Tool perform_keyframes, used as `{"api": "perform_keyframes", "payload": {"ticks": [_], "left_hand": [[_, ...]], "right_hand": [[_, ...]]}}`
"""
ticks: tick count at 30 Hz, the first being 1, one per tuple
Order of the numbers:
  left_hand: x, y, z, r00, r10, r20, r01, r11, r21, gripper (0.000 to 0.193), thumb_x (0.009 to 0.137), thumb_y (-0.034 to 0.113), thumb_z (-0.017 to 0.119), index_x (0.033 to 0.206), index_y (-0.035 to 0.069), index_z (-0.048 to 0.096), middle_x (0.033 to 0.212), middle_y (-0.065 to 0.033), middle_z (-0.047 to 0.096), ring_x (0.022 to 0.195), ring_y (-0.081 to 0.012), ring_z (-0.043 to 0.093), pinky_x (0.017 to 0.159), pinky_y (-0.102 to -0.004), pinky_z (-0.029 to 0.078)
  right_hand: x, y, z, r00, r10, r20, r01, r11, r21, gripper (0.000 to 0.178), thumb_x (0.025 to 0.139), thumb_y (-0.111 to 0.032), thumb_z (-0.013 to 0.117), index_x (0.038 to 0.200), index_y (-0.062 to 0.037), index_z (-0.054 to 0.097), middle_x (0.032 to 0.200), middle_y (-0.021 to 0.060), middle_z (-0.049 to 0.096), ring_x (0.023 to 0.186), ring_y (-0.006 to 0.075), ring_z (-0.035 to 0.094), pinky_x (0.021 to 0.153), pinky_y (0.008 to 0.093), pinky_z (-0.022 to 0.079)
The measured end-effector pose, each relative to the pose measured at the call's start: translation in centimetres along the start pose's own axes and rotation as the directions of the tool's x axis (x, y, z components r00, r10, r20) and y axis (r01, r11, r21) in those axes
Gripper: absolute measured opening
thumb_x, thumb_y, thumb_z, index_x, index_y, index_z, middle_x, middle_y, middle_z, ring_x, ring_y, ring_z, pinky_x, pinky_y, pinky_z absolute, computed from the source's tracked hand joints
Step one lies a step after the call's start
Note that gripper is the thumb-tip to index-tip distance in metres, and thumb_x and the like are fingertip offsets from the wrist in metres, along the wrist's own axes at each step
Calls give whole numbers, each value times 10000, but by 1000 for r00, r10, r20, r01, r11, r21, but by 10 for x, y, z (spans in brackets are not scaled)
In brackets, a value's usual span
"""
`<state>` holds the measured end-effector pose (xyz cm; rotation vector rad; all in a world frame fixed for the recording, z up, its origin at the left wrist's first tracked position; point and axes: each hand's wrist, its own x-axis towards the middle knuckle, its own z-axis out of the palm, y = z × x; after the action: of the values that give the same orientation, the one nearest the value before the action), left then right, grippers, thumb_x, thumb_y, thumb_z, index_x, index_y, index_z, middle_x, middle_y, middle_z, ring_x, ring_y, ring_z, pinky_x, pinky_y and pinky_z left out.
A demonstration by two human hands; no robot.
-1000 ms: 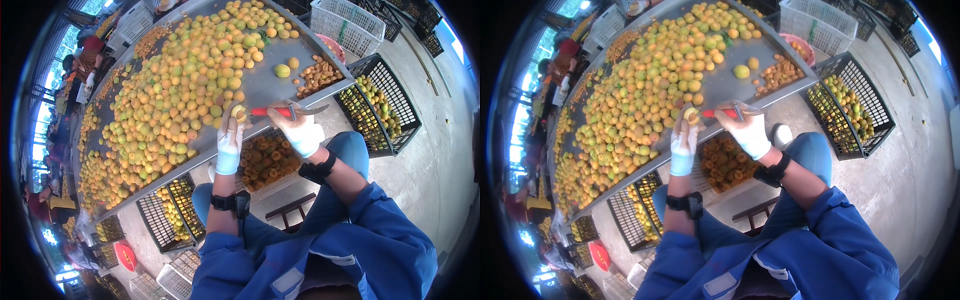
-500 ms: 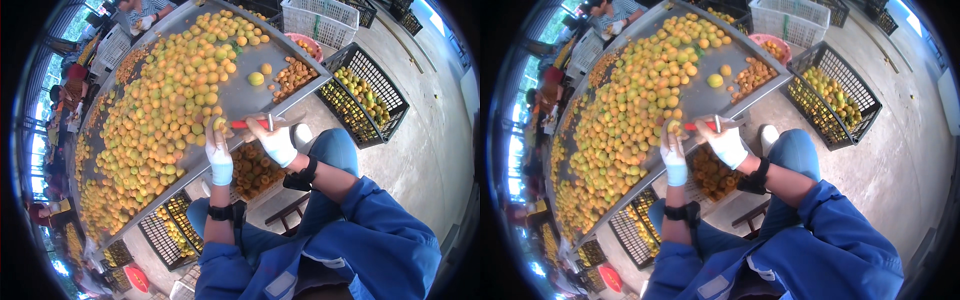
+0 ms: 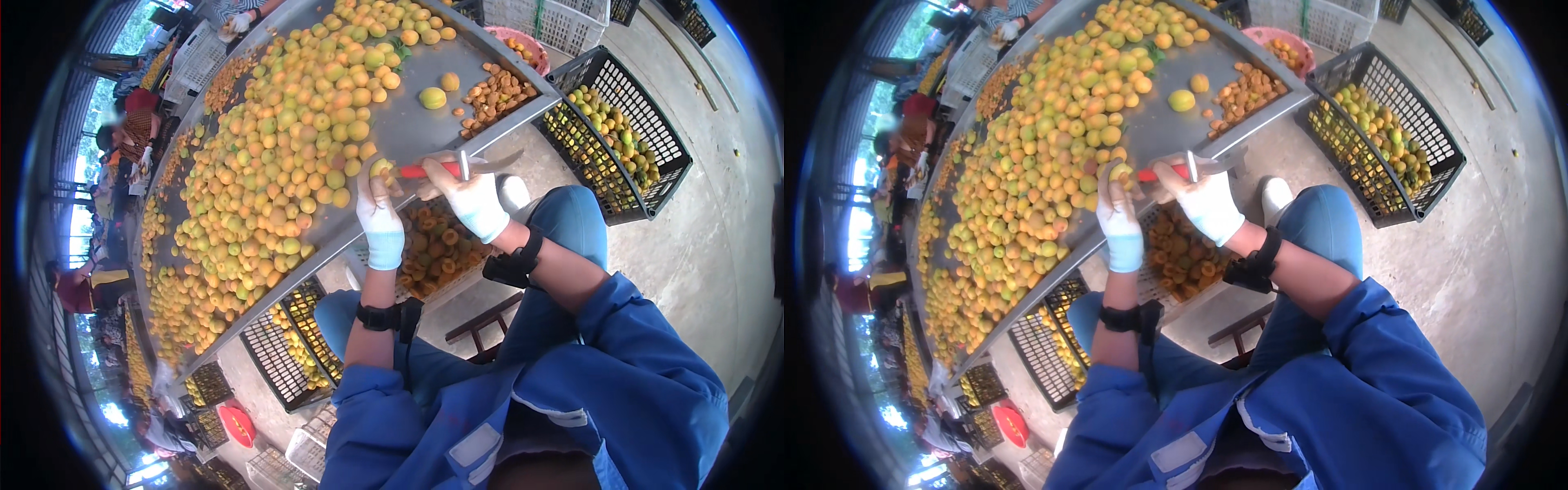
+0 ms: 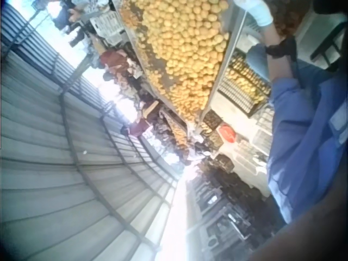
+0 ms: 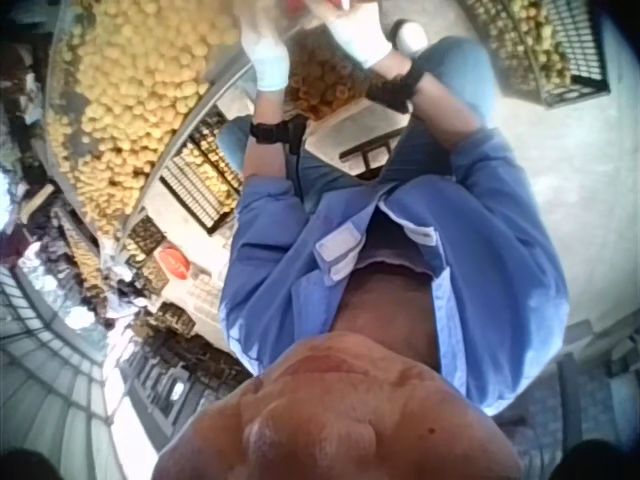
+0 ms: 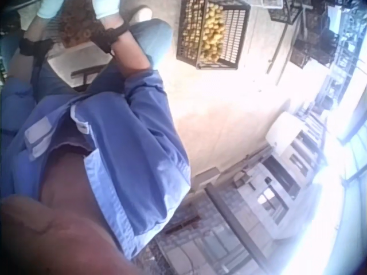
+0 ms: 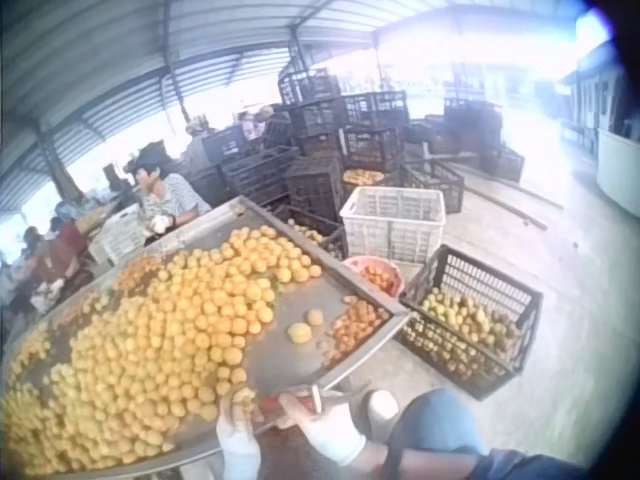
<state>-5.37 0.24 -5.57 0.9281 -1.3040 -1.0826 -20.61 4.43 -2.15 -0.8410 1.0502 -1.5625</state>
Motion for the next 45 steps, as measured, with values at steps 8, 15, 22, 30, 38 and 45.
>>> {"api": "perform_keyframes", "payload": {"ticks": [8,15,22,30,38,45], "left_hand": [[6,16,22,997,1,78,15,979,-205,456,1043,319,431,1337,-28,455,1084,-81,572,812,-146,529,714,-269,442],[8,38,39,995,-47,90,70,958,-280,422,1055,318,399,1281,-32,461,1118,-113,574,822,-143,540,714,-283,459],[7,58,61,998,-66,-4,66,998,-6,395,1057,332,392,1195,-19,511,1084,-105,613,759,-113,542,679,-256,451],[6,67,73,994,-109,-31,112,980,165,406,1065,326,352,1198,-16,525,968,-47,617,664,-68,487,618,-218,427],[16,69,83,994,-111,13,112,985,-129,410,1054,370,386,1156,-5,516,1018,-97,615,707,-115,521,645,-260,446],[22,60,67,985,-139,104,169,902,-398,416,1043,352,425,1275,8,457,1176,-120,562,952,-192,543,806,-342,463]], "right_hand": [[12,-8,-29,964,259,56,-262,902,343,337,942,-206,614,1098,93,614,880,188,703,720,232,706,660,301,593],[13,-9,-39,931,348,107,-341,733,588,345,955,-220,597,1120,83,609,907,197,699,738,232,699,684,297,583],[1,-26,-36,996,-65,-55,73,987,140,228,923,-171,634,1005,36,681,862,105,719,753,132,683,665,231,537],[7,-39,-44,969,245,-20,-215,886,411,279,920,-195,635,1026,63,656,874,149,721,737,194,709,654,270,564],[18,-30,-51,925,379,19,-290,674,680,396,939,-231,613,1161,89,541,1044,264,655,876,360,686,730,408,596],[19,-42,-46,928,372,9,-297,724,623,334,921,-226,641,1060,74,590,889,203,695,712,310,696,622,369,590]]}}
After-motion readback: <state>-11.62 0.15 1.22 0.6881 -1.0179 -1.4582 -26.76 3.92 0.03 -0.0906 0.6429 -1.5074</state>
